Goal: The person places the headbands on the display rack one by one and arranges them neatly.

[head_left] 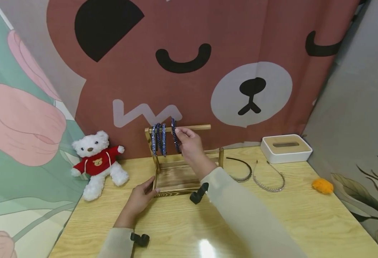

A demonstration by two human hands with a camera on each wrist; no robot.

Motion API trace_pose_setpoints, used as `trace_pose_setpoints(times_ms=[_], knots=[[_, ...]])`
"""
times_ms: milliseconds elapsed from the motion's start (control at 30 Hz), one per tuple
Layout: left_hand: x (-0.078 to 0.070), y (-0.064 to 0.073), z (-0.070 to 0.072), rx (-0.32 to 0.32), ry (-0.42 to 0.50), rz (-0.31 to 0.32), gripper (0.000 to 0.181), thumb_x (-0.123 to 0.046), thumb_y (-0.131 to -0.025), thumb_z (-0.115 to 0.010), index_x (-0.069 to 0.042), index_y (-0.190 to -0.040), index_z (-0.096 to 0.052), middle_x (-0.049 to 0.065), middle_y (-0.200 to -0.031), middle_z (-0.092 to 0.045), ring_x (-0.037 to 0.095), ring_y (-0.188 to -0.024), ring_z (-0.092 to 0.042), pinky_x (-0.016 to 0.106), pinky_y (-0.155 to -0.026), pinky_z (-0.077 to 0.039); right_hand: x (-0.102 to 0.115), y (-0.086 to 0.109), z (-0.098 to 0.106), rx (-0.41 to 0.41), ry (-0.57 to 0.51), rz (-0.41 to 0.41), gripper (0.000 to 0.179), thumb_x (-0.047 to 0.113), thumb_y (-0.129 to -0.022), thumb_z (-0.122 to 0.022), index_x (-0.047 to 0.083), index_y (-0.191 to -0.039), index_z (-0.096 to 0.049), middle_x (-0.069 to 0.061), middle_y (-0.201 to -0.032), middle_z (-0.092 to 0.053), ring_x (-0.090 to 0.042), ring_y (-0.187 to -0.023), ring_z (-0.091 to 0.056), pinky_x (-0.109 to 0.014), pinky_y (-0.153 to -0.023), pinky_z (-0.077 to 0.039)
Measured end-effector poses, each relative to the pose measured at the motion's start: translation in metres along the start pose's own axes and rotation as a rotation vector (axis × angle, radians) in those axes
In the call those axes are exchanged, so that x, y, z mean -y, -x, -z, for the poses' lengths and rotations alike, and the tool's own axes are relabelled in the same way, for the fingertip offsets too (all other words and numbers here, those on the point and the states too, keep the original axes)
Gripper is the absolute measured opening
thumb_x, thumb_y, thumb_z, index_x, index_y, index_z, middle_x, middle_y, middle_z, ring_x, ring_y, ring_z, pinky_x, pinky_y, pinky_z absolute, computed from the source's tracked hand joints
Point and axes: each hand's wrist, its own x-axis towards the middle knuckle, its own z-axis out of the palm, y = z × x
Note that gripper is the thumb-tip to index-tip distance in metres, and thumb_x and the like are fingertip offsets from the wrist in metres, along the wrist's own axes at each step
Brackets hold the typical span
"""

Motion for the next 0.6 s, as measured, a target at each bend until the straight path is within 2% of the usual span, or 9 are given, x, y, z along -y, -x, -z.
trace_pose_setpoints(times_ms=[267,600], knots=[[-0.001,0.002,-0.004,-0.011,-0.001,0.0,0.07,-0.024,-0.108,-0.073,-0.007,-0.168,-0.042,0.02,-0.166,-0.048,0.034,-0.154,-0.048,0.049,-0.123,-0.046,-0.014,0.0,-0.005,-0.05,0.107,-0.04,0.021,0.017,-0.108,-0.072,0.007,-0.125,-0.079,-0.002,-0.111,-0.08,-0.011,-0.091,-0.069,-0.023,-0.07,-0.053],[-0.003,0.002,-0.001,-0.008,0.038,0.01,0.068,-0.02,-0.108,-0.072,-0.006,-0.168,-0.042,0.019,-0.169,-0.046,0.034,-0.155,-0.047,0.041,-0.122,-0.047,-0.022,-0.002,-0.016,-0.041,0.064,-0.022,0.018,0.012,-0.107,-0.073,0.002,-0.12,-0.079,0.002,-0.099,-0.076,-0.011,-0.086,-0.068,-0.021,-0.071,-0.054]])
